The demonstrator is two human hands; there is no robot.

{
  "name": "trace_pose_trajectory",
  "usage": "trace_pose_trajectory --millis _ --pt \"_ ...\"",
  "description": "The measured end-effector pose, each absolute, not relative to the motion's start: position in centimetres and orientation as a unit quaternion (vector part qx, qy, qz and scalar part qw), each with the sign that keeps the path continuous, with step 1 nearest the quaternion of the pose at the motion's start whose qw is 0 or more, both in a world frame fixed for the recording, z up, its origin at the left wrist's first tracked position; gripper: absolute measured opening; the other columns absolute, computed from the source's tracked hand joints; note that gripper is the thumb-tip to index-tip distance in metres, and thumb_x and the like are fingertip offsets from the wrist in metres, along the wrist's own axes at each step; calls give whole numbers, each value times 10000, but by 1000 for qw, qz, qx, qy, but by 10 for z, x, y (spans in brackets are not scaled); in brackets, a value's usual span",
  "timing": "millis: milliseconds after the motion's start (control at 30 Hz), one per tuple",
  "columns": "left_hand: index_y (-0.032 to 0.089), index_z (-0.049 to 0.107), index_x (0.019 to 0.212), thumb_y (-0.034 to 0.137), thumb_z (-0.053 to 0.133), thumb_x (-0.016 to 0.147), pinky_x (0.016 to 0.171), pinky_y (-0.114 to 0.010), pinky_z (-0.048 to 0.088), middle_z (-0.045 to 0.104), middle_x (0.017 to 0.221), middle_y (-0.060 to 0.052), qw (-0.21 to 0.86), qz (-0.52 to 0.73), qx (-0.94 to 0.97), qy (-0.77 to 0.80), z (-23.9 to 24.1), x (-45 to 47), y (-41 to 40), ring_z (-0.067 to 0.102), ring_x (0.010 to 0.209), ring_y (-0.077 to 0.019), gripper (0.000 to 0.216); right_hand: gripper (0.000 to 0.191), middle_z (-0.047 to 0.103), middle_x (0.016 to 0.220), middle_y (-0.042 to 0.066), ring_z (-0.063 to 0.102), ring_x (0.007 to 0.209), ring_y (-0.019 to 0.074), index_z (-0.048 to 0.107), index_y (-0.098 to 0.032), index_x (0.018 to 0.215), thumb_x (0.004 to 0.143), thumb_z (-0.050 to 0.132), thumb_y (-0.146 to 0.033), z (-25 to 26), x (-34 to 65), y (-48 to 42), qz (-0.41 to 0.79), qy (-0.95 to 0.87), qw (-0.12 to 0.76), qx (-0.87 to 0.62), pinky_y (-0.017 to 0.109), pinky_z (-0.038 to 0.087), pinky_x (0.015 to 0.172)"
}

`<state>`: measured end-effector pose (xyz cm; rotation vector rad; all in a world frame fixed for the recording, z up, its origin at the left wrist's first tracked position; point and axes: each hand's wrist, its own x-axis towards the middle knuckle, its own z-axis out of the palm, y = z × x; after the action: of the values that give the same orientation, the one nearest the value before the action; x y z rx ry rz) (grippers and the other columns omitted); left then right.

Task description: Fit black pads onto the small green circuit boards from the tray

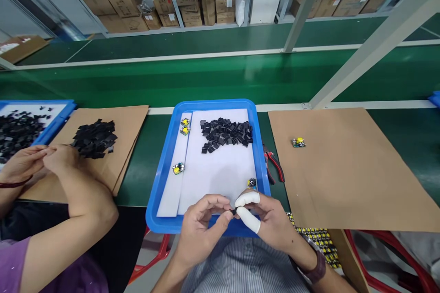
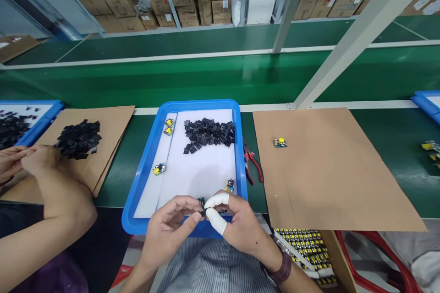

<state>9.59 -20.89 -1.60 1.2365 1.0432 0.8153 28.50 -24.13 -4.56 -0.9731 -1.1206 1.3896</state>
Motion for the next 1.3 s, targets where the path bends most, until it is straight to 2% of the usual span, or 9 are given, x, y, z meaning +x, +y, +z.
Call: trace_pose_trajectory --millis 200,333,400,567,667,767,900,1100,1300 --pt "164 749 949 201 787 831 715 -339 671 788 835 -50 688 310 493 433 -17 91 -203 796 736 -230 129 141 653 918 -10 689 808 122 723 -252 1010 931 676 -145 -50 285 -243 672 -403 512 -352 260 606 789" --pt "178 762 910 171 769 823 715 -273 652 804 814 -41 591 306 573 478 -13 91 -205 789 744 -196 87 185 661 915 2 665 851 140 719 -234 983 865 720 -92 -51 285 -244 640 -440 510 -370 266 576 810" --pt "198 763 918 148 756 819 733 -241 639 805 818 -17 525 310 622 492 -12 92 -208 778 750 -167 111 196 662 898 9 645 834 149 712 -227 963 842 711 -72 -51 284 -244 604 -464 515 -394 266 563 773" --pt "230 698 971 105 705 841 783 -236 608 771 842 22 415 331 679 507 -19 98 -218 749 776 -140 180 177 656 842 7 622 747 152 681 -223 913 846 626 -69 -48 277 -246 515 -527 511 -443 275 533 693" --pt "232 639 946 72 675 858 770 -236 578 716 850 23 391 358 699 480 -27 99 -224 708 795 -132 186 189 658 824 1 615 739 146 663 -226 893 833 614 -54 -42 272 -248 457 -560 510 -467 270 511 697" --pt "237 618 1014 72 663 880 804 -240 574 698 889 13 416 378 690 455 -29 97 -226 695 843 -135 217 190 651 829 1 608 749 146 659 -230 898 833 627 -54 -38 271 -249 439 -563 514 -475 271 504 707" --pt "234 625 1147 125 655 922 848 -250 592 728 925 -12 523 366 620 457 -20 94 -220 710 883 -144 252 153 654 836 5 611 738 146 673 -232 898 845 678 -89 -40 278 -246 556 -507 514 -412 265 530 684" --pt "188 650 1109 158 720 880 746 -254 609 711 863 -21 649 342 531 424 -11 93 -212 705 785 -147 241 163 670 837 -8 627 692 119 693 -226 894 818 789 -119 -42 282 -244 651 -441 512 -344 237 548 671" --pt "167 643 1117 133 714 851 711 -296 627 694 842 -19 686 324 498 420 -18 93 -215 719 712 -161 277 125 675 820 -2 660 692 133 692 -220 882 831 801 -187 -43 282 -243 681 -417 511 -317 270 566 692"
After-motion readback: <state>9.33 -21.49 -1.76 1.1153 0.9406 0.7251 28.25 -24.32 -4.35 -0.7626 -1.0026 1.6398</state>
